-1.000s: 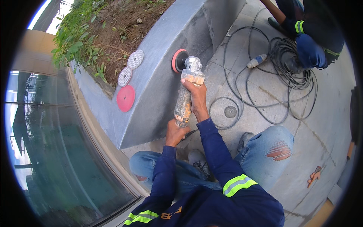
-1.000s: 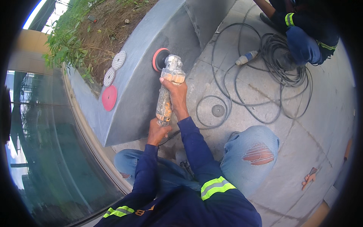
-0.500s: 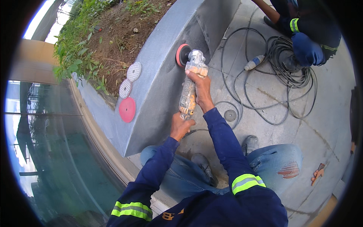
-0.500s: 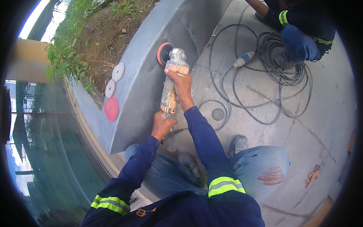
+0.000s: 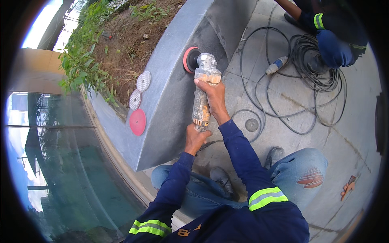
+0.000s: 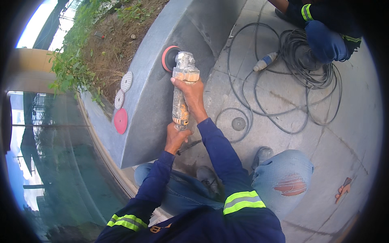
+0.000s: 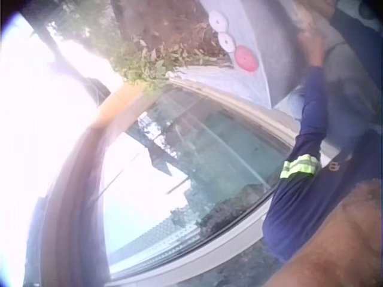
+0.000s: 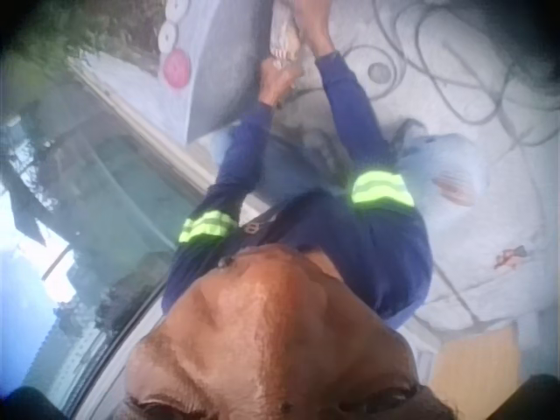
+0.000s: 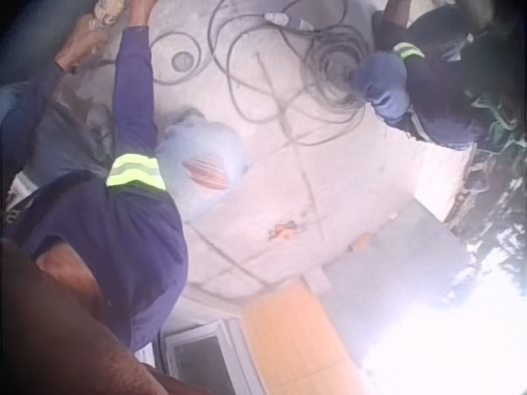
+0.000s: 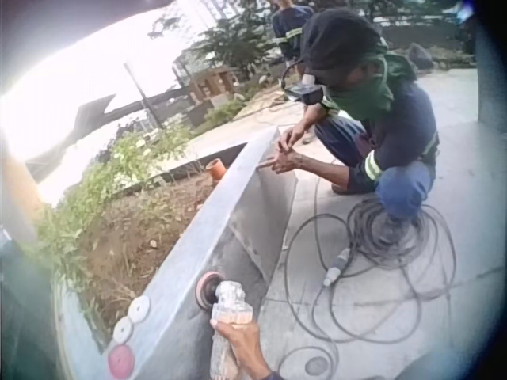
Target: The person kneels and uses an angle grinder with a red polishing pad to grind the surface of a curved concrete ledge. The person moves the tool back and forth along the ledge's edge while another worker is visible nearby.
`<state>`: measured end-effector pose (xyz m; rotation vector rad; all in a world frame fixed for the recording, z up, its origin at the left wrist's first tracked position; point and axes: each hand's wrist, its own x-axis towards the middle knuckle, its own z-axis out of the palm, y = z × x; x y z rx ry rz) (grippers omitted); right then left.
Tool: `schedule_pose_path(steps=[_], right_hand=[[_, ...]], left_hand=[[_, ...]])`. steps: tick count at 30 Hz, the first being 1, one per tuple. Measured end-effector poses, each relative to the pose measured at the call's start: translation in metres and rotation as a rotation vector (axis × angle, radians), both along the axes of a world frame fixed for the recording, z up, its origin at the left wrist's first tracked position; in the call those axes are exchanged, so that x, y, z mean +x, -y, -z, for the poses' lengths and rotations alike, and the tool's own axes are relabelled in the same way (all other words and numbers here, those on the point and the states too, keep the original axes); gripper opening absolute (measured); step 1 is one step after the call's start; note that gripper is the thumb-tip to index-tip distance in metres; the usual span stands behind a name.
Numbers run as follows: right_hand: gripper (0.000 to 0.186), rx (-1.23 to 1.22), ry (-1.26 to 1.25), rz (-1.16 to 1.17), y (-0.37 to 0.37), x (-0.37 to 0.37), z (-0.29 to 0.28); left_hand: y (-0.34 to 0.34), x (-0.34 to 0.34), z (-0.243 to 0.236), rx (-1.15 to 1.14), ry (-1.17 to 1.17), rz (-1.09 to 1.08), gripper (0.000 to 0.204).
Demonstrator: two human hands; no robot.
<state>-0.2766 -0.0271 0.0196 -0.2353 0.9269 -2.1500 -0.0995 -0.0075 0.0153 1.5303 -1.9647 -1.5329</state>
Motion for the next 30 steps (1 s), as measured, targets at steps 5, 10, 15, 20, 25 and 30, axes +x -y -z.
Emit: schedule_pose_path(steps=[5, 10, 15, 20, 25, 30], right_hand=[[0.043, -0.031, -0.01, 0.046, 0.007, 0.009, -0.008], [0.041, -0.01, 0.058, 0.041, 0.014, -0.018, -0.004], [0.042, 0.025, 0.0, 0.052, 0.001, 0.0, 0.008], [0.043, -0.022, -0.054, 0.049, 0.009, -0.004, -0.01], [0.038, 0.032, 0.057, 0.014, 0.014, -0.032, -0.006], [0.041, 0.038, 0.008, 0.021, 0.003, -0.012, 0.007]], left_hand=[[0.006, 0.007, -0.011, -0.008, -0.049, 0.014, 0.028], [0.015, -0.014, -0.018, 0.0, -0.02, 0.039, 0.029], [0.001, -0.003, 0.004, 0.045, 0.012, 0.004, 0.029], [0.013, -0.004, -0.006, -0.024, -0.054, 0.046, 0.029], [0.023, -0.028, -0.014, -0.026, -0.036, 0.067, 0.027], [0.008, -0.015, 0.003, 0.027, 0.039, 0.032, 0.028]])
